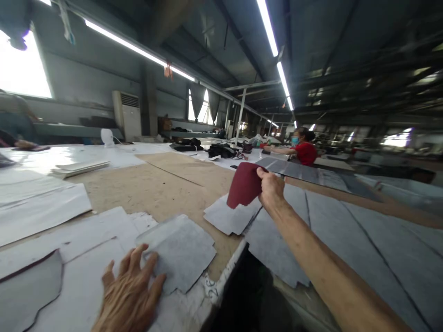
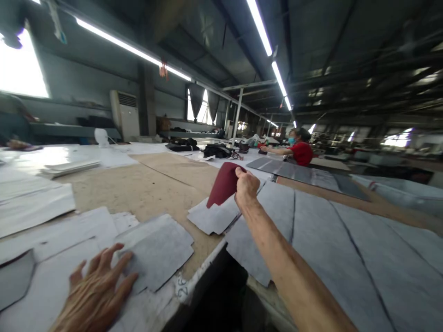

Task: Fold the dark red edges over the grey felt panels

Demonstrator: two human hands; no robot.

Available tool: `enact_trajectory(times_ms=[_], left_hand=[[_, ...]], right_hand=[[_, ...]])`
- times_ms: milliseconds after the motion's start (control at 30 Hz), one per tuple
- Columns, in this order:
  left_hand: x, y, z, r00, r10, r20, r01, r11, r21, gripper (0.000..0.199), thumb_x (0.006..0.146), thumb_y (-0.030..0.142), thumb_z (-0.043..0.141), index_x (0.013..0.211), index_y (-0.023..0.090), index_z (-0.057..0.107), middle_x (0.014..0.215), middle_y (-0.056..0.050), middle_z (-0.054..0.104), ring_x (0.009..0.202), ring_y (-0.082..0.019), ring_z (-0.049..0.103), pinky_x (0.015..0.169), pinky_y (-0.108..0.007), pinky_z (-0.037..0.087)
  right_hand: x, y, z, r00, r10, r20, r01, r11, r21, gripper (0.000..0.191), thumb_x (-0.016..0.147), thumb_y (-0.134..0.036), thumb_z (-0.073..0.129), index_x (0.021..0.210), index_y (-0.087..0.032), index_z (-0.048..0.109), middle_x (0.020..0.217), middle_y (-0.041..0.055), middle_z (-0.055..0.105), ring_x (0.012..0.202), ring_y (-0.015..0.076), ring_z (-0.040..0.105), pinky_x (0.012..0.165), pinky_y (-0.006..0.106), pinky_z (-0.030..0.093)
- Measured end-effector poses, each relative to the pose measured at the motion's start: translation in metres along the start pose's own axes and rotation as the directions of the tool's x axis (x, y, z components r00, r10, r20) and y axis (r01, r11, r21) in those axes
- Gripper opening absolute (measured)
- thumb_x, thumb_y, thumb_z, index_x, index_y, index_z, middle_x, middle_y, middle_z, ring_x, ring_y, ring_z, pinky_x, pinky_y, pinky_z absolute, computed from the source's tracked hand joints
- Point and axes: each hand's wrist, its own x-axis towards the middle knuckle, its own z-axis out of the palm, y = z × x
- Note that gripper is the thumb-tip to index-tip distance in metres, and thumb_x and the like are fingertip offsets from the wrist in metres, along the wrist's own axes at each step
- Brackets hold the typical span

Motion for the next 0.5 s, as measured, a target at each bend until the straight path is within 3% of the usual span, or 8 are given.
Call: enact_trajectory(times_ms=[100,200,267,300,367,400,433,500], left_hand=[[0.0,-0.003,-0.002,0.992,0.002,-0.123,-0.01,0.998,-0.063,0.04,0.083,0.042,0.044,0.114,0.022,0.06,0.126,-0.015,0.053,0.117,-0.034,0.047,0.097,-0.062,0.03],[-0.003,-0.002,-0.014,0.962,-0.06,-0.266,-0.035,0.94,-0.341,0.042,0.082,0.047,0.048,0.115,0.023,0.059,0.118,-0.013,0.058,0.109,-0.03,0.052,0.093,-0.053,0.038],[-0.009,-0.003,-0.03,0.962,-0.249,-0.108,0.109,0.719,-0.687,0.046,0.081,0.057,0.046,0.106,0.022,0.063,0.106,-0.011,0.061,0.095,-0.026,0.058,0.082,-0.043,0.045],[-0.014,-0.005,-0.04,0.939,-0.333,0.085,0.254,0.505,-0.825,0.052,0.078,0.064,0.043,0.099,0.02,0.063,0.098,-0.01,0.062,0.085,-0.023,0.06,0.073,-0.038,0.047],[-0.026,-0.015,-0.063,0.78,-0.372,0.504,0.537,-0.019,-0.844,0.07,0.072,0.078,0.032,0.089,0.016,0.06,0.078,-0.008,0.061,0.06,-0.018,0.055,0.051,-0.03,0.04],[-0.034,-0.023,-0.075,0.706,-0.307,0.638,0.616,-0.177,-0.767,0.075,0.069,0.082,0.029,0.084,0.015,0.059,0.075,-0.007,0.061,0.056,-0.016,0.053,0.048,-0.028,0.037],[-0.043,-0.033,-0.086,0.652,-0.25,0.716,0.68,-0.226,-0.698,0.077,0.067,0.083,0.029,0.081,0.014,0.059,0.071,-0.006,0.059,0.054,-0.015,0.052,0.048,-0.027,0.037],[-0.063,-0.055,-0.108,0.598,-0.278,0.752,0.765,-0.082,-0.639,0.071,0.066,0.079,0.036,0.079,0.013,0.061,0.068,-0.005,0.058,0.055,-0.014,0.05,0.051,-0.025,0.036]], right_hand=[[-0.022,-0.03,-0.013,0.997,-0.075,-0.034,0.074,0.997,-0.033,0.016,0.078,-0.027,0.062,0.078,-0.011,0.064,0.07,0.0003,0.061,0.068,0.014,0.053,0.066,0.023,0.039],[-0.083,-0.053,-0.019,0.947,-0.283,0.153,0.299,0.95,-0.089,0.019,0.084,-0.036,0.06,0.085,-0.019,0.068,0.075,-0.0029,0.063,0.07,0.014,0.054,0.067,0.023,0.037],[-0.14,-0.055,-0.016,0.784,-0.503,0.363,0.558,0.828,-0.057,0.022,0.09,-0.035,0.052,0.089,-0.018,0.067,0.077,-0.0018,0.063,0.069,0.0133,0.056,0.066,0.023,0.038],[-0.17,-0.051,-0.014,0.663,-0.59,0.461,0.665,0.747,-0.001,0.021,0.093,-0.029,0.049,0.091,-0.017,0.066,0.081,-0.0008,0.063,0.073,0.0128,0.057,0.069,0.022,0.039],[-0.232,-0.037,-0.009,0.427,-0.703,0.568,0.788,0.598,0.148,0.021,0.093,-0.018,0.043,0.092,-0.014,0.063,0.08,0.0019,0.06,0.073,0.0142,0.055,0.067,0.025,0.037],[-0.262,-0.029,-0.006,0.337,-0.747,0.572,0.814,0.537,0.221,0.023,0.092,-0.015,0.04,0.092,-0.013,0.063,0.077,0.0031,0.058,0.069,0.0153,0.053,0.062,0.028,0.034],[-0.29,-0.021,-0.003,0.291,-0.787,0.544,0.825,0.494,0.274,0.026,0.09,-0.011,0.036,0.09,-0.011,0.062,0.074,0.0046,0.056,0.064,0.0163,0.049,0.058,0.03,0.03],[-0.342,-0.01,0.001,0.244,-0.854,0.46,0.853,0.414,0.316,0.028,0.084,-0.004,0.033,0.083,-0.01,0.06,0.066,0.0056,0.051,0.056,0.0162,0.043,0.052,0.031,0.022]])
